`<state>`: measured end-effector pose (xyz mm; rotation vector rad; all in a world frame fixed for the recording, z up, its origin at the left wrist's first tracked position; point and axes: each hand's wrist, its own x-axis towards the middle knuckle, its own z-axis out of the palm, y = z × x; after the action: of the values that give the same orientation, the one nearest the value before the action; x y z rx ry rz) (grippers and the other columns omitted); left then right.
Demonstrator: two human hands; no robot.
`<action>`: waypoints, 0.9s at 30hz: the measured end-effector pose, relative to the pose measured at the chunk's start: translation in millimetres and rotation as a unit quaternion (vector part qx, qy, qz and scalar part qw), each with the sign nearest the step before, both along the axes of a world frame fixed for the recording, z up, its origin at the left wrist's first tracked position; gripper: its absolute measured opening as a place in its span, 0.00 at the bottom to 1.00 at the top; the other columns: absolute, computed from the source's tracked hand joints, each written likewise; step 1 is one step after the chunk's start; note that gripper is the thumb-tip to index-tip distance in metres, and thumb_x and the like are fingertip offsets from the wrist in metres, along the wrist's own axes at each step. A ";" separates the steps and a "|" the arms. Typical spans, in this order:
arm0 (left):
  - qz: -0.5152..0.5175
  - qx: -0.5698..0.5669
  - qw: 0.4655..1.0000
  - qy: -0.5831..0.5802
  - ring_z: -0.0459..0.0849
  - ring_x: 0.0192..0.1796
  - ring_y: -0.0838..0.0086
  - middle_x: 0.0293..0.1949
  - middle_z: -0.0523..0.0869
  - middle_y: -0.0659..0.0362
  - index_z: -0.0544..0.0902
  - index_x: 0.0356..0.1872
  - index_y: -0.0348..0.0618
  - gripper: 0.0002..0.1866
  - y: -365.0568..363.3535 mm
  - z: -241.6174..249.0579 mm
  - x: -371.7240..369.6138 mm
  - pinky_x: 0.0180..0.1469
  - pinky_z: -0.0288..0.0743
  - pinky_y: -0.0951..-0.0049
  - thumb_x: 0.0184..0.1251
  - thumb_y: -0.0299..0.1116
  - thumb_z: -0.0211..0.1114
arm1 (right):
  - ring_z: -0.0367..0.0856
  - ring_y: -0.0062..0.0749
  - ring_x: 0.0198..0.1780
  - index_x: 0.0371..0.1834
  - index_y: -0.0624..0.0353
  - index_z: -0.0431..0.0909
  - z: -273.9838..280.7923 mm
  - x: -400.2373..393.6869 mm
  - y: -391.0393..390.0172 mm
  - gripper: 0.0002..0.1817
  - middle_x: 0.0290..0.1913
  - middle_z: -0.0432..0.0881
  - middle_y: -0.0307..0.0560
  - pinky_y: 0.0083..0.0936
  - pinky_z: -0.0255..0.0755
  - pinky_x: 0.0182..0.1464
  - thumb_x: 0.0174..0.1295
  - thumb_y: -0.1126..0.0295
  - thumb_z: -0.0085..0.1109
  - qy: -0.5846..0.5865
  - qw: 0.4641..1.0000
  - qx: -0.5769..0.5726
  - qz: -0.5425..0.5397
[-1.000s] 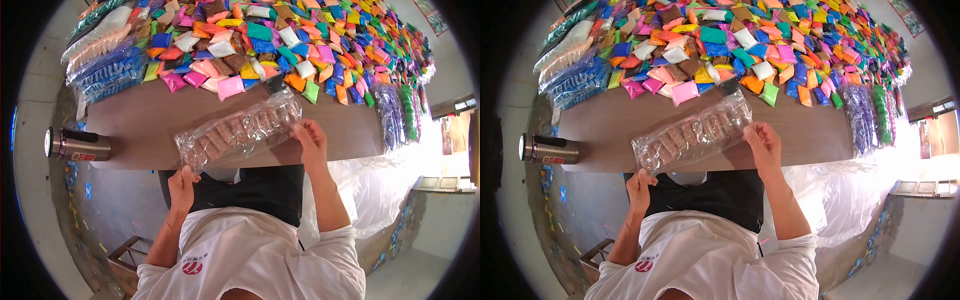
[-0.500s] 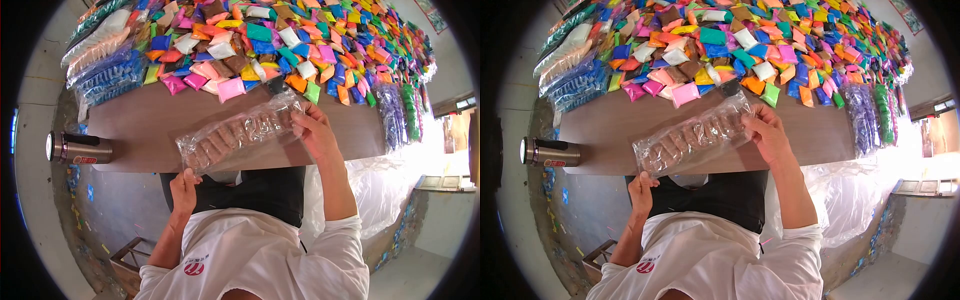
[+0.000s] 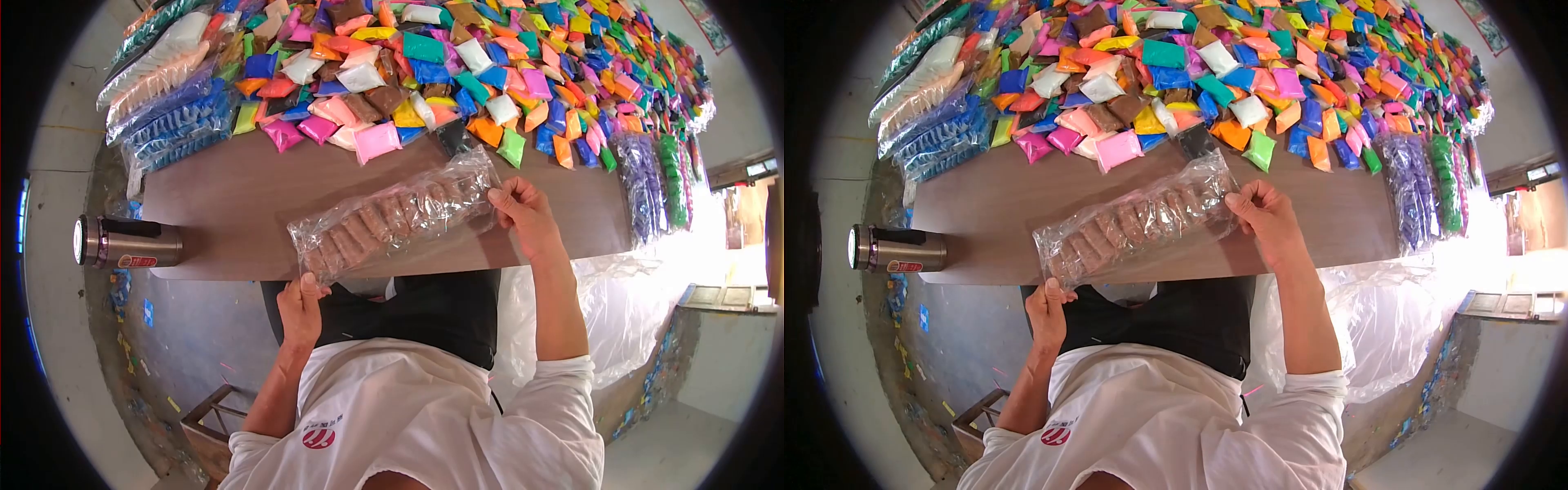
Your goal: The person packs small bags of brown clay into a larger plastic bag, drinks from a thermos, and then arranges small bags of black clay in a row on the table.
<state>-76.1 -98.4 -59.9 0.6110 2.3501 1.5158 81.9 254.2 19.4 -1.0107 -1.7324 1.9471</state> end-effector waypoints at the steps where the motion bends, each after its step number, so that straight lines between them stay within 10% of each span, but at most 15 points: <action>1: 0.001 -0.001 1.000 -0.003 0.86 0.29 0.68 0.23 0.84 0.53 0.80 0.31 0.30 0.27 0.2 0.1 -0.1 0.35 0.77 0.68 0.83 0.46 0.51 | 0.69 0.13 0.25 0.32 0.55 0.78 0.9 -0.4 -0.6 0.11 0.26 0.77 0.30 0.16 0.63 0.28 0.62 0.67 0.73 -0.014 1.000 0.013 0.000; 4: -0.002 -0.018 1.000 0.008 0.85 0.30 0.67 0.23 0.84 0.53 0.81 0.31 0.31 0.27 -0.2 0.6 -0.4 0.37 0.77 0.67 0.83 0.47 0.51 | 0.75 0.19 0.27 0.39 0.60 0.80 -27.8 -12.9 -7.4 0.10 0.25 0.78 0.34 0.22 0.71 0.32 0.64 0.68 0.71 0.006 0.965 0.259 -0.035; 13: 0.011 -0.013 1.000 0.022 0.84 0.32 0.63 0.26 0.88 0.53 0.82 0.34 0.34 0.24 5.9 4.2 4.8 0.41 0.77 0.65 0.83 0.46 0.51 | 0.83 0.38 0.42 0.54 0.59 0.81 -39.0 -17.0 -23.8 0.16 0.42 0.82 0.50 0.32 0.76 0.45 0.65 0.70 0.69 -0.065 0.862 0.495 -0.086; 19: 0.001 -0.019 0.999 0.041 0.84 0.32 0.61 0.26 0.88 0.53 0.83 0.34 0.34 0.23 4.4 2.7 2.7 0.41 0.76 0.65 0.83 0.44 0.52 | 0.80 0.43 0.59 0.65 0.62 0.74 -24.6 2.2 14.7 0.23 0.58 0.81 0.55 0.32 0.73 0.61 0.70 0.65 0.61 -0.107 0.952 0.280 -0.057; 27: 0.000 -0.012 0.999 0.045 0.82 0.31 0.59 0.25 0.85 0.53 0.81 0.31 0.35 0.23 6.5 3.6 2.5 0.41 0.75 0.62 0.82 0.43 0.52 | 0.58 0.61 0.78 0.74 0.66 0.64 49.5 -45.6 -43.5 0.31 0.77 0.63 0.64 0.49 0.53 0.76 0.71 0.64 0.53 -0.012 0.732 0.681 0.017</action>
<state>-73.6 -91.9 -56.3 0.6870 2.4306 1.4878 36.3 210.7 68.9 -0.3655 -2.3889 0.2212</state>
